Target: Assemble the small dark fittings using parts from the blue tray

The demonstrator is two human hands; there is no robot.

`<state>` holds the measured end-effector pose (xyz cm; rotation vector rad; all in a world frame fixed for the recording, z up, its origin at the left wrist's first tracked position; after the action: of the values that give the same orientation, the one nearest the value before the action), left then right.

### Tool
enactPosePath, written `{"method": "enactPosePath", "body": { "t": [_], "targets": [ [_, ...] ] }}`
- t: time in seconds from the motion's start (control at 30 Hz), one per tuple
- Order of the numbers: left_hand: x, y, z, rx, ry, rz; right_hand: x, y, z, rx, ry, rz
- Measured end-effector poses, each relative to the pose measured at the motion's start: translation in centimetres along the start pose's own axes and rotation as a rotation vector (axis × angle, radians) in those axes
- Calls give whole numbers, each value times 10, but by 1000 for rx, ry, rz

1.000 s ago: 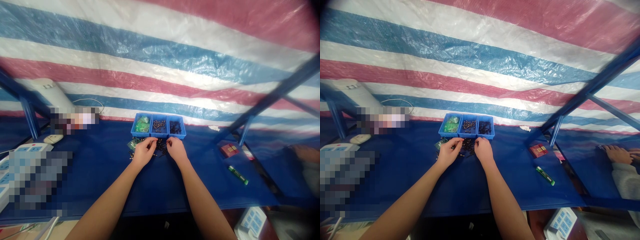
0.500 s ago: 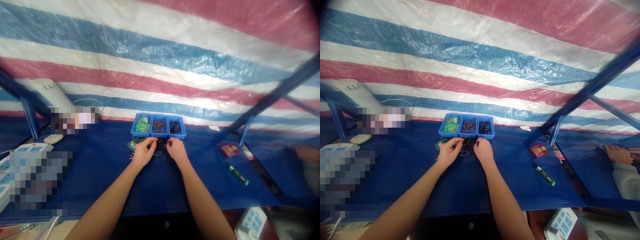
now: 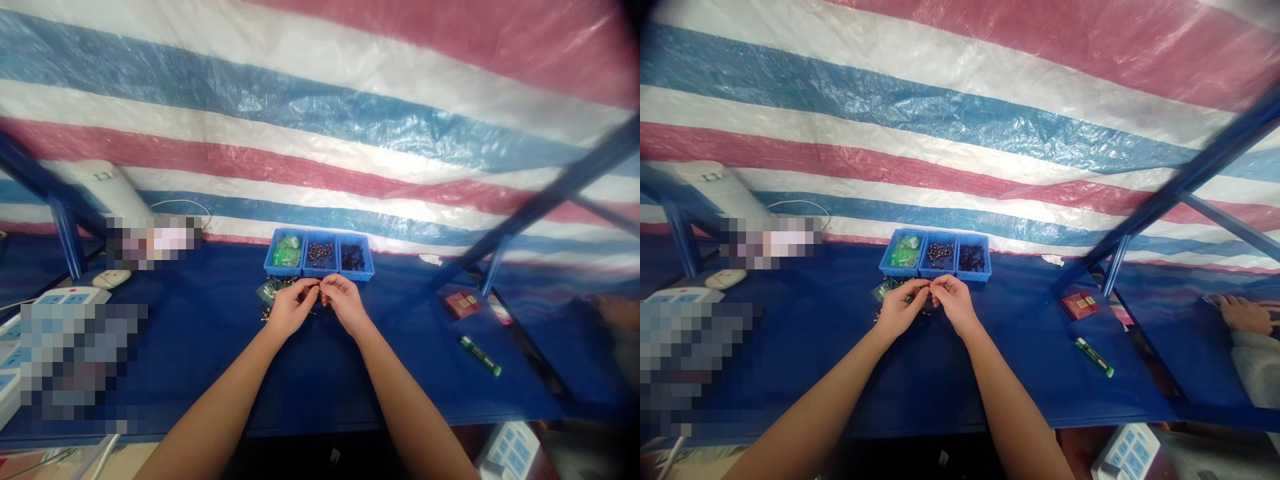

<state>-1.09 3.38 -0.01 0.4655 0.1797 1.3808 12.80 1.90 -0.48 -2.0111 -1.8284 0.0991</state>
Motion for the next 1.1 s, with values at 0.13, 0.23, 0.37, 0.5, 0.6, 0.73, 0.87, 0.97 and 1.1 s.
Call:
{"method": "enactPosePath", "body": {
  "t": [0.13,0.23,0.37,0.5,0.6,0.73,0.87,0.97,1.1],
  "targets": [
    [-1,0,0,-63,-22,-17,-2,-7,0,159,-47,29],
    [-1,0,0,-75,-16,-23,-2,-9,-2,221,-78,42],
    [-1,0,-2,-62,6,-5,-2,-7,0,190,-82,34],
    [0,0,-4,-55,36,-16,-2,-5,1,123,-42,-1],
    [0,-1,-3,-65,49,-27,-2,-5,1,136,-40,-12],
    [0,-2,0,-89,48,-45,-2,-5,3,184,-80,-4],
    [0,-1,1,-36,56,-33,-1,-4,3,55,-50,-13],
    [1,1,2,49,50,-9,0,-2,-1,-120,33,-35],
    [1,3,4,107,42,12,-1,-3,-3,-231,94,-59]
  ]
}}
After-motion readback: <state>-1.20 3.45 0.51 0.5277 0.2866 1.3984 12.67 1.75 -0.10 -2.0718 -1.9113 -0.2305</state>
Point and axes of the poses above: each hand's wrist, its own x-axis towards the middle knuckle, its own y-axis out of the back of the hand, z = x × y, the point moved 4 cm from there along x, towards the middle knuckle, and after that the axes turned 14 degrees about y, right-handed, at the moved point
